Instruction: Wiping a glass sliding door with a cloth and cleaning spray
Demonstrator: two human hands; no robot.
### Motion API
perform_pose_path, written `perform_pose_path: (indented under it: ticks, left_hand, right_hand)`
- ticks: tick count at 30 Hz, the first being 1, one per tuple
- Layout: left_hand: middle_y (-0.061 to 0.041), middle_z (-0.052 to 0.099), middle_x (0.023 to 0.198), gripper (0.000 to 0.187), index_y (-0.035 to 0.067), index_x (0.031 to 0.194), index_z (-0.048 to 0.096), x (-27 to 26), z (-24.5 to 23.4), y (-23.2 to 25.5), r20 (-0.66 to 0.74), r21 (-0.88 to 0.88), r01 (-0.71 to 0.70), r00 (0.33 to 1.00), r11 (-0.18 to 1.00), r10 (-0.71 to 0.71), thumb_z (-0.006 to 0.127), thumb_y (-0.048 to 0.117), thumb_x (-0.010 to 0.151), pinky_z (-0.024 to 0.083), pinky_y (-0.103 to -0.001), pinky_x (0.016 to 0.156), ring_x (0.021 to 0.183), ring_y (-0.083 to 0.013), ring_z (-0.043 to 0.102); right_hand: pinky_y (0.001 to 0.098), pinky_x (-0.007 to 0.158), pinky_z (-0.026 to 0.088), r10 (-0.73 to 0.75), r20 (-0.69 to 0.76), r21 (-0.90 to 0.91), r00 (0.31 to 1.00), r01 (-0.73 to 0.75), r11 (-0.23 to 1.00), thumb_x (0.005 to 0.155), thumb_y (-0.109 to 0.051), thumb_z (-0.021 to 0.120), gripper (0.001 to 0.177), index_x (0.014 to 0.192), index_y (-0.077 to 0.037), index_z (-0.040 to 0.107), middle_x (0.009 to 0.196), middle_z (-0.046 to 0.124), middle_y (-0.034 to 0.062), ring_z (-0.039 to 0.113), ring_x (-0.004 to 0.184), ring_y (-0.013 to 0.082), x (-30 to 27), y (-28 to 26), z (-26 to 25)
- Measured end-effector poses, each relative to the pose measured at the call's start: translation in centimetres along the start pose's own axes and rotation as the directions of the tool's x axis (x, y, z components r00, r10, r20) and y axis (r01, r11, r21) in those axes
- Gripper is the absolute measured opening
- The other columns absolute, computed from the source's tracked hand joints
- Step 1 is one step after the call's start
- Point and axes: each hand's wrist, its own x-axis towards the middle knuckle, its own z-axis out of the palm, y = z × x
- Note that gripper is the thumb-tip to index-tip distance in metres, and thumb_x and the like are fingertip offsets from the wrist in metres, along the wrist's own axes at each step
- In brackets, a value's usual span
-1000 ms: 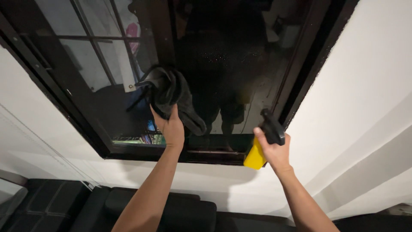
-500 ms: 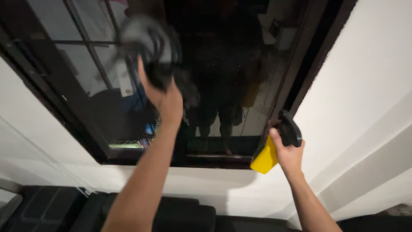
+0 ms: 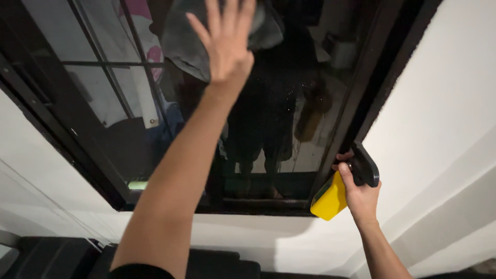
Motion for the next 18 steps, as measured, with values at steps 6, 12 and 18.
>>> perform_pose_path:
  ticks: [6, 12, 18]
  left_hand:
    - [-0.007, 0.019, 0.174, 0.084, 0.023, 0.159, 0.050, -2.0, 0.9, 1.5, -0.072, -0.143, -0.112, 0.992, 0.983, 0.102, 0.053, -0.020, 0.087, 0.006, -0.076, 0.125, 0.161, -0.0371, 0.003]
    - [-0.009, 0.021, 0.170, 0.089, 0.025, 0.149, 0.055, -12.5, -0.3, 2.4, 0.370, -0.291, 0.107, 0.929, 0.951, 0.009, 0.050, -0.030, 0.079, 0.065, -0.031, 0.075, 0.157, -0.0466, 0.008]
    - [-0.004, 0.029, 0.171, 0.055, 0.026, 0.136, 0.055, -30.7, 3.4, 0.5, 0.485, -0.121, -0.020, 0.871, 0.992, 0.077, 0.060, -0.008, 0.093, 0.061, -0.037, 0.067, 0.160, -0.0408, 0.015]
  right_hand:
    - [0.0297, 0.089, 0.055, -0.008, -0.006, -0.086, 1.000, 0.008, 0.996, 0.100, -0.013, 0.068, 0.023, 0.119, 0.000, 0.069, 0.111, 0.075, 0.0064, 0.069, 0.096, 0.0136, 1.0, 0.7, 1.4]
    - [0.0301, 0.089, 0.055, -0.045, 0.029, -0.119, 0.999, 0.049, 0.992, 0.102, -0.013, 0.069, 0.022, 0.119, 0.000, 0.068, 0.104, 0.073, 0.0079, 0.069, 0.095, 0.0154, 0.9, 1.1, 3.3]
    - [0.0318, 0.086, 0.057, -0.003, 0.101, 0.075, 0.995, -0.005, 0.997, 0.100, -0.013, 0.067, 0.032, 0.128, 0.001, 0.060, 0.113, 0.072, 0.0068, 0.073, 0.096, 0.0181, 1.1, 1.2, 3.8]
